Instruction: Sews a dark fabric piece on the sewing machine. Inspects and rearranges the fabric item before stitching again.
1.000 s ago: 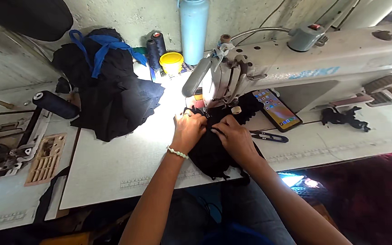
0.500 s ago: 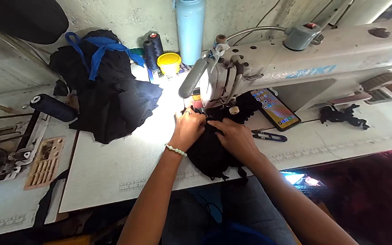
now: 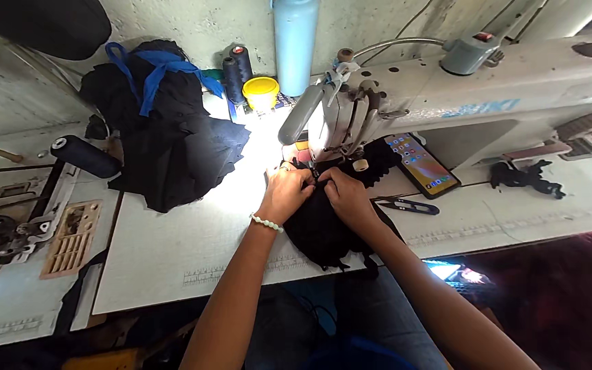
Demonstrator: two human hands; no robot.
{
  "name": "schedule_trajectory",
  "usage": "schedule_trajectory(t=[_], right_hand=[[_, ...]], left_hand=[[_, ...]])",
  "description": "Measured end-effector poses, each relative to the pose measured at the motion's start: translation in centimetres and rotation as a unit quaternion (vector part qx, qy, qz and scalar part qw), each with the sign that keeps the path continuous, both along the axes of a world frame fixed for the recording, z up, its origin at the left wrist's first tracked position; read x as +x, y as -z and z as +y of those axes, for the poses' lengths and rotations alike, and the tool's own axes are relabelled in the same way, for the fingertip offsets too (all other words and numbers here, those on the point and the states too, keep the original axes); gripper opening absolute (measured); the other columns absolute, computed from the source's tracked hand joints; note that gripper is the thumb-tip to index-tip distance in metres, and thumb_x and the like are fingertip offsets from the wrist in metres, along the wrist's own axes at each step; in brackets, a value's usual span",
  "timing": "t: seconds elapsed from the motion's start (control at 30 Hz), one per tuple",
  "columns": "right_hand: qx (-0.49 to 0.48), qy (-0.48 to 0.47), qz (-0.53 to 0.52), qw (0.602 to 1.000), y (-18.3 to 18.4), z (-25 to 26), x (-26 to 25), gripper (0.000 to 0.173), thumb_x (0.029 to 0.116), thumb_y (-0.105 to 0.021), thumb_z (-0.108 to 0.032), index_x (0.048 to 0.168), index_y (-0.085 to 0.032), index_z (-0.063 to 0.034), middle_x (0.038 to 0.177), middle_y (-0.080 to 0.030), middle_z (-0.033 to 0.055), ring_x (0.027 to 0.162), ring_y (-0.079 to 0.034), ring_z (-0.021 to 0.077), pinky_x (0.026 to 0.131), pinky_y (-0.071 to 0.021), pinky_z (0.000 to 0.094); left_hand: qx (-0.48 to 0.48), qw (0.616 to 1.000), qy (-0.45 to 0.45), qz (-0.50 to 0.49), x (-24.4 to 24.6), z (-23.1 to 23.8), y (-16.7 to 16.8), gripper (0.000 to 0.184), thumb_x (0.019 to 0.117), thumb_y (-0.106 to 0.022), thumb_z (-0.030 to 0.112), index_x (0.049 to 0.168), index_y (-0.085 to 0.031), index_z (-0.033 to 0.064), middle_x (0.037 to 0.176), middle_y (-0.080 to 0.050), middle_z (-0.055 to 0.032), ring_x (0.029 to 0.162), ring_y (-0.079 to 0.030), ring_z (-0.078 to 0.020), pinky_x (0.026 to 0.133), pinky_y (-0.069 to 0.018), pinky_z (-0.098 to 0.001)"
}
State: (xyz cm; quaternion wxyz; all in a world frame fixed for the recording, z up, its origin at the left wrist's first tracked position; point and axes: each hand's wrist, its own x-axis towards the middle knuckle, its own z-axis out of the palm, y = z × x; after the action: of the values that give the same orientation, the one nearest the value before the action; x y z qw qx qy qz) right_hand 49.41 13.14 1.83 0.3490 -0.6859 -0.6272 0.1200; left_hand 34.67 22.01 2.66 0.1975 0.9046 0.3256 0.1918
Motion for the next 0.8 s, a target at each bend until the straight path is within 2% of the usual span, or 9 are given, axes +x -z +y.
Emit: schedule_trajectory(t=[0.07,0.13,0.17,0.23,0.37,0.57,0.63,0.73,0.8], right_hand=[[-0.027,0.001,0.013,1.000,-0.1,0.1,-0.2,0.020,0.1014,-0.054,-0.006,0.113,-0.069,0.0027,0.090,-0.070,0.0187,0.077,-0.068,0.0330,0.071,-0.0552,0.0507],[-0.039,0.001,0.002,0.999,-0.1,0.2,-0.4,0.019,0.0996,-0.065,-0.012,0.112,-0.071,0.0006,0.093,-0.072,0.0183,0.079,-0.070,0.0336,0.073,-0.0568,0.0521],[-0.029,0.004,-0.017,0.999,0.1,0.2,-0.5,0.018,0.0981,-0.067,-0.011,0.110,-0.072,0.0010,0.093,-0.073,0.0194,0.080,-0.071,0.0357,0.073,-0.0568,0.0542],[0.037,0.016,-0.072,0.997,0.7,0.0,-0.7,0.012,0.0938,-0.066,-0.004,0.101,-0.074,0.0024,0.087,-0.071,0.0197,0.075,-0.071,0.0368,0.065,-0.0566,0.0543],[0.119,0.019,-0.169,0.978,1.8,-1.8,-1.5,0.012,0.0889,-0.065,-0.001,0.094,-0.076,0.0003,0.078,-0.067,0.0156,0.066,-0.069,0.0326,0.053,-0.0552,0.0451],[0.150,0.009,-0.259,0.954,3.1,-4.0,-2.7,0.018,0.0881,-0.064,0.000,0.100,-0.078,0.0013,0.073,-0.066,0.0131,0.061,-0.066,0.0277,0.051,-0.0522,0.0358],[0.143,0.005,-0.254,0.957,3.0,-4.1,-2.7,0.015,0.0892,-0.064,-0.002,0.096,-0.077,0.0034,0.072,-0.066,0.0143,0.063,-0.068,0.0286,0.053,-0.0539,0.0367],[0.143,0.005,-0.242,0.960,2.8,-4.4,-2.9,0.014,0.0898,-0.064,-0.006,0.082,-0.071,0.0032,0.070,-0.064,0.0146,0.064,-0.068,0.0290,0.053,-0.0537,0.0366],[0.136,0.008,-0.225,0.965,2.7,-4.8,-3.2,0.014,0.0888,-0.064,-0.006,0.079,-0.070,0.0034,0.070,-0.064,0.0149,0.064,-0.068,0.0296,0.053,-0.0536,0.0369]], left_hand=[[0.003,1.000,0.003,-0.003,0.0,0.1,0.0,0.007,0.0905,-0.074,0.012,0.086,-0.075,0.0056,0.082,-0.072,-0.0112,0.090,-0.068,-0.0329,0.078,-0.0508,-0.0534],[0.010,1.000,0.009,-0.008,-0.2,0.2,0.1,0.005,0.0895,-0.074,0.009,0.086,-0.074,0.0058,0.081,-0.072,-0.0106,0.088,-0.069,-0.0318,0.077,-0.0514,-0.0528],[0.015,1.000,0.011,-0.010,-0.3,0.3,0.2,0.004,0.0890,-0.074,0.008,0.086,-0.074,0.0068,0.081,-0.072,-0.0093,0.088,-0.069,-0.0307,0.077,-0.0511,-0.0520],[0.020,1.000,0.015,-0.007,-0.5,0.4,0.3,0.003,0.0878,-0.074,0.007,0.085,-0.074,0.0080,0.081,-0.071,-0.0082,0.087,-0.067,-0.0302,0.077,-0.0486,-0.0520],[0.040,0.999,0.020,-0.002,-0.3,0.4,0.4,0.004,0.0867,-0.075,0.007,0.086,-0.076,0.0099,0.084,-0.074,-0.0056,0.090,-0.069,-0.0295,0.079,-0.0499,-0.0517],[0.106,0.993,0.055,0.010,0.2,0.0,1.0,0.009,0.0858,-0.069,0.003,0.088,-0.077,0.0076,0.087,-0.072,-0.0074,0.090,-0.067,-0.0313,0.076,-0.0511,-0.0499],[0.120,0.991,0.049,0.021,0.3,-0.6,0.8,0.010,0.0867,-0.068,0.009,0.089,-0.077,0.0088,0.089,-0.073,-0.0060,0.095,-0.067,-0.0319,0.076,-0.0500,-0.0522],[0.172,0.985,0.033,0.004,0.4,-1.6,0.9,0.011,0.0882,-0.072,0.022,0.089,-0.079,0.0133,0.093,-0.074,-0.0020,0.103,-0.066,-0.0324,0.085,-0.0440,-0.0624],[0.207,0.977,0.040,-0.006,0.4,-2.2,1.3,0.012,0.0896,-0.074,0.026,0.090,-0.080,0.0158,0.097,-0.074,0.0001,0.105,-0.065,-0.0314,0.085,-0.0417,-0.0613]])
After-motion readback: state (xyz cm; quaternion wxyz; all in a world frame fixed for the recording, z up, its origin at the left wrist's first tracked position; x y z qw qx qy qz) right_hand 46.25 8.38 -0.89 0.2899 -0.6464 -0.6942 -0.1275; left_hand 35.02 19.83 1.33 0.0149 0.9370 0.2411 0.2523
